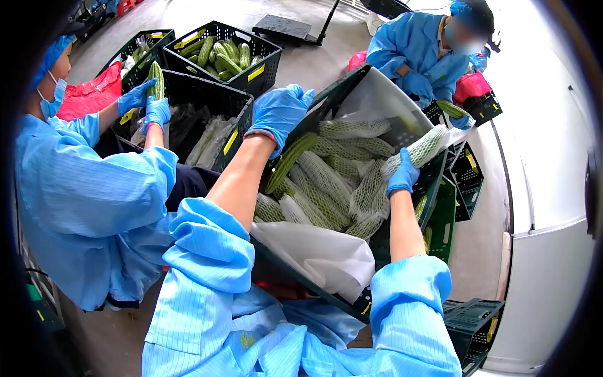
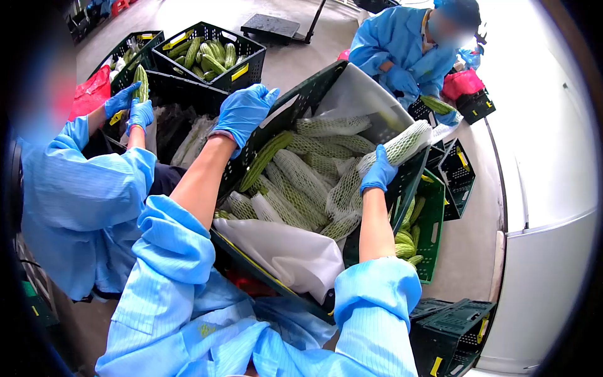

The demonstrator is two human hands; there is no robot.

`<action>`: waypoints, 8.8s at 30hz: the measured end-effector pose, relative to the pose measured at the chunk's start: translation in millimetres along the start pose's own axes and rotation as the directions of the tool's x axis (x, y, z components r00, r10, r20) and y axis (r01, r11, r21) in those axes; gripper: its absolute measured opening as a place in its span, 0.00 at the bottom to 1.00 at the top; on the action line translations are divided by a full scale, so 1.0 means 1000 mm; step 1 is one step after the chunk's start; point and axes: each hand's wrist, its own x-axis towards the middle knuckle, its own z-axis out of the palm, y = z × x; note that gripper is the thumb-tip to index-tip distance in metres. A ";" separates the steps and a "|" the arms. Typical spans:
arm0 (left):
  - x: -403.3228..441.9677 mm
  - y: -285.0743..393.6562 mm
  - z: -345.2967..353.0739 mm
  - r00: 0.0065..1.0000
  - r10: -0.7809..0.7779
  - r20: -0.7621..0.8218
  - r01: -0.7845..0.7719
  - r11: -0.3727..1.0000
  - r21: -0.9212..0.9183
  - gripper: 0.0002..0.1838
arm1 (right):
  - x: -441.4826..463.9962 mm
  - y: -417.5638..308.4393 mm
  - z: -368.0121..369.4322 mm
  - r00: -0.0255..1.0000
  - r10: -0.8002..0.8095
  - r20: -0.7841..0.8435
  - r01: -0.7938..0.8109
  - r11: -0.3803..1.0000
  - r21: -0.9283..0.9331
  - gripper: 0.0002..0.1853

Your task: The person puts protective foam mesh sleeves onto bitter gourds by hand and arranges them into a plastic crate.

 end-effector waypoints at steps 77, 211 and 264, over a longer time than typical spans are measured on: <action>0.008 -0.009 0.014 0.996 0.060 0.070 -0.064 0.996 0.064 0.21 | -0.208 -0.064 -0.124 -0.429 0.827 0.363 0.878 0.477 -0.047 0.31; -0.019 0.040 -0.005 0.361 0.493 0.792 0.856 0.161 -0.491 0.37 | -0.142 -0.116 0.012 0.495 0.351 0.795 -0.772 0.598 0.216 0.34; -0.005 -0.013 -0.017 0.905 -0.081 0.418 0.333 -0.476 -0.814 0.34 | -0.130 -0.117 0.009 0.439 0.313 0.842 -0.553 0.833 -0.021 0.26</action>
